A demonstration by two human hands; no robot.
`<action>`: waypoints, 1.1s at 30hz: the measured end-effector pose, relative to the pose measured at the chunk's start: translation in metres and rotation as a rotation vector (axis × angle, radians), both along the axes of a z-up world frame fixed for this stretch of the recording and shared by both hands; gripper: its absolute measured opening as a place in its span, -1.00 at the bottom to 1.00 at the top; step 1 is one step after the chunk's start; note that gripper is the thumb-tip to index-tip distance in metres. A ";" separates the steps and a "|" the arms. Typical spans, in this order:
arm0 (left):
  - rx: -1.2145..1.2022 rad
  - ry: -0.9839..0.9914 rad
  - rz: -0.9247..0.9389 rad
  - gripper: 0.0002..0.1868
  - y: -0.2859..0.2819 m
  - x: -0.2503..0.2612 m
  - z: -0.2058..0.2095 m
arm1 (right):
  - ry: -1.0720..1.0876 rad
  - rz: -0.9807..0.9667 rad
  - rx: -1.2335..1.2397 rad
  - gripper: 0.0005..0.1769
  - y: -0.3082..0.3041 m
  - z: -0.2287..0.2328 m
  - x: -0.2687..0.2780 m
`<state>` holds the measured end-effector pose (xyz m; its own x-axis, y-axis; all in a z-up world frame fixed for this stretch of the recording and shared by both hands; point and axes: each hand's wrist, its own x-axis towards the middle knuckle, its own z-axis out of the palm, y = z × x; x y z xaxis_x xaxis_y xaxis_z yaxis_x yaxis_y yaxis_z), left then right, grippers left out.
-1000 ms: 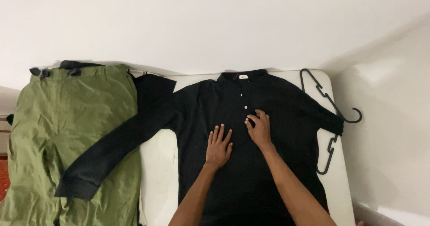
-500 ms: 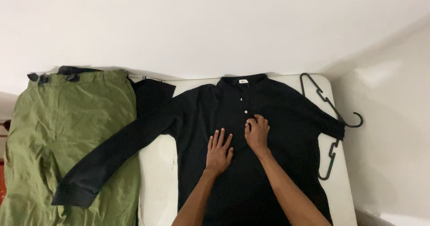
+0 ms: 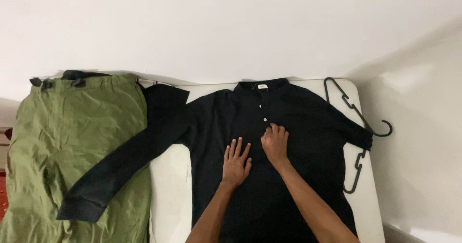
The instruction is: The person buttons a shirt by hand, places it onto a hanger, and hangs it in a closet. They then repeat the process with a second shirt, buttoning it and hanging it in the same closet.
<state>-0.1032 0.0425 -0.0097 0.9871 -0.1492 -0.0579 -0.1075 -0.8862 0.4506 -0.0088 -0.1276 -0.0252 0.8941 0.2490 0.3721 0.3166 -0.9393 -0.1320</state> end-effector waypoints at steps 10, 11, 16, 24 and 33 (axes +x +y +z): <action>-0.064 0.033 0.093 -0.50 -0.005 0.017 0.008 | 0.258 -0.082 0.449 -0.78 -0.096 0.025 0.050; -0.079 0.050 0.113 -0.54 -0.007 0.021 0.008 | 0.275 -0.210 0.413 -0.77 -0.118 0.026 0.058; -0.101 -0.057 0.136 -0.55 -0.007 0.055 -0.002 | 0.092 -0.379 0.231 -0.79 -0.221 0.017 0.075; -0.044 -0.105 0.040 -0.40 -0.007 0.103 -0.008 | 0.118 -0.428 0.208 -0.68 -0.304 -0.017 0.092; 0.003 -0.018 -0.002 -0.35 -0.002 0.104 -0.018 | 0.338 -0.644 0.042 -0.68 -0.303 -0.010 0.095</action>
<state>0.0012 0.0405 -0.0274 0.9877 -0.1510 -0.0402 -0.1175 -0.8873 0.4460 0.0864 -0.4303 -0.0347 0.9264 -0.3735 0.0476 -0.3615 -0.9177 -0.1651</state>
